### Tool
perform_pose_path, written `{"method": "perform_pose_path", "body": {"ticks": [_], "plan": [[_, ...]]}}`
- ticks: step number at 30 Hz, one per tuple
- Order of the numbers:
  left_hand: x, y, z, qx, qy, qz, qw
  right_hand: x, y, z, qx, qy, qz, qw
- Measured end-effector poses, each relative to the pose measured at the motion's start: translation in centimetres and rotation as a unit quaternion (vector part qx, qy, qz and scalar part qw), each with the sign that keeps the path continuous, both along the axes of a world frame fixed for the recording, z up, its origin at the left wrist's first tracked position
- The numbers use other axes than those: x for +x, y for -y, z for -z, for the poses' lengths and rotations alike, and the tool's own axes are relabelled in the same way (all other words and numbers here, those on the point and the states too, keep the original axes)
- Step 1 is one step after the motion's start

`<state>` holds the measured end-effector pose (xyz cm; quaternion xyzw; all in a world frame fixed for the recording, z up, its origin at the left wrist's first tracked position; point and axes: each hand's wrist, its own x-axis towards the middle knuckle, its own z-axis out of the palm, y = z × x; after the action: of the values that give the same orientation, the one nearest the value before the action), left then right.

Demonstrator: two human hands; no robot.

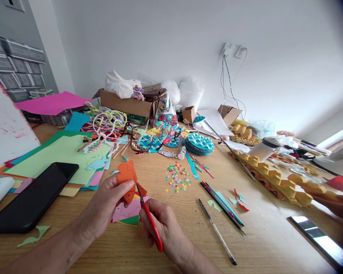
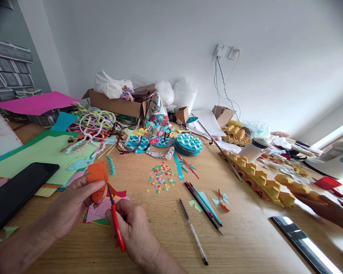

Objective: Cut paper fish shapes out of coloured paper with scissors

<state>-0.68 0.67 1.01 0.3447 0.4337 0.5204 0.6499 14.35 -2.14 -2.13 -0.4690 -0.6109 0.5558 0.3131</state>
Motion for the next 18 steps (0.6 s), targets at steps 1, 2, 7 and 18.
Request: {"method": "perform_pose_path", "body": {"ticks": [1,2,7,18], "plan": [[-0.01,0.01,0.01,0.002,-0.001,0.003,1.0,-0.01,-0.01,-0.09,0.002,0.001,-0.001,1.0],[-0.02,0.02,0.01,0.003,-0.002,0.005,1.0,-0.03,-0.01,-0.16,0.004,0.0,-0.002,1.0],[-0.01,-0.02,0.04,0.006,-0.008,0.012,1.0,-0.15,-0.01,-0.14,-0.002,-0.013,0.004,1.0],[0.06,-0.23,0.21,0.02,-0.019,0.004,1.0,-0.07,0.03,-0.09,0.001,-0.023,-0.002,1.0]]}}
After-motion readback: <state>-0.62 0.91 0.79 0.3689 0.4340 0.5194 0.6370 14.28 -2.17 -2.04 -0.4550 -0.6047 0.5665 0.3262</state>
